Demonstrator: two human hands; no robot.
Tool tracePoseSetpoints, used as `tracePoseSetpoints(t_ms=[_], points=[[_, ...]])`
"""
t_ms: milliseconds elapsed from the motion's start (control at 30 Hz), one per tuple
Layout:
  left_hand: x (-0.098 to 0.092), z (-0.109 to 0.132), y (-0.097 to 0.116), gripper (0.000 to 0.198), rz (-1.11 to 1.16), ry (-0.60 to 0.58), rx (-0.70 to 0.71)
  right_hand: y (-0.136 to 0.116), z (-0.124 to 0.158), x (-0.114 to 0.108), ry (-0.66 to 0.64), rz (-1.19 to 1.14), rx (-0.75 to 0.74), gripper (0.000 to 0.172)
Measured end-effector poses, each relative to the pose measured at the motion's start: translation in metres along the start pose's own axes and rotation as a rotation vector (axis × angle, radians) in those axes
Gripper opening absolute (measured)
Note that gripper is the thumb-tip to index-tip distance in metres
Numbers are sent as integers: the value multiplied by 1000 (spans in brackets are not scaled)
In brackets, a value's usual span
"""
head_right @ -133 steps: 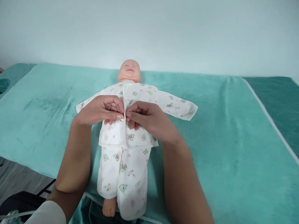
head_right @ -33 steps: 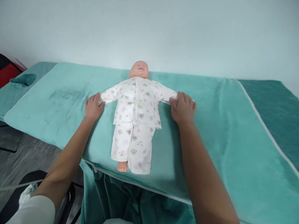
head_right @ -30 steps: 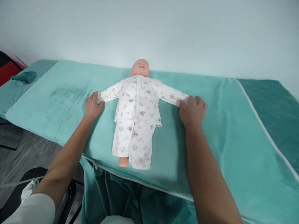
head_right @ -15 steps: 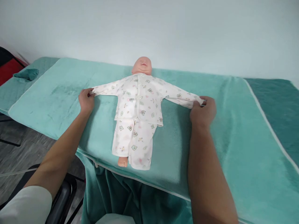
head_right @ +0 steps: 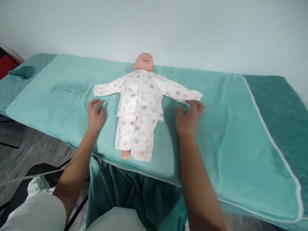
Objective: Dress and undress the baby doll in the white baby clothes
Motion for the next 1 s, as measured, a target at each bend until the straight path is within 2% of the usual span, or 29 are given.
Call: tracePoseSetpoints(t_ms=[133, 233, 333, 400, 467, 533, 633, 800, 900, 1000], points=[[-23, 67, 16, 28, 57, -94, -31, -44, 64, -22, -56, -138, -71, 32], [-32, 121, 40, 28, 125, -194, 36, -73, 117, -35, -212, -304, -37, 33], [-30, 168, 74, 44, 215, -344, 169, -102, 168, -45, -388, -434, -37, 32], [-27, 186, 92, 58, 234, -362, 214, -120, 191, -52, -399, -473, -78, 33], [-26, 191, 102, 61, 212, -308, 215, -137, 203, -56, -378, -428, -161, 38], [-26, 188, 107, 55, 189, -248, 217, -155, 208, -52, -379, -306, -274, 41], [-27, 175, 109, 46, 200, -199, 276, -183, 204, -40, -392, -100, -412, 37], [-32, 156, 100, 43, 191, -223, 344, -213, 183, -12, -392, 129, -432, 23], [-35, 149, 94, 41, 195, -235, 318, -220, 175, -1, -379, 123, -445, 11], [-39, 148, 89, 40, 217, -229, 296, -223, 176, -1, -355, 43, -454, 12]])
Point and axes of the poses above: each hand's wrist, its own z-axis away from the middle knuckle, its own x-axis out of the palm, y = z × x, the point moved 7 cm from there along -z, towards the middle knuckle, and after that the axes turned 3 degrees about -x, right-handed, at the moved point
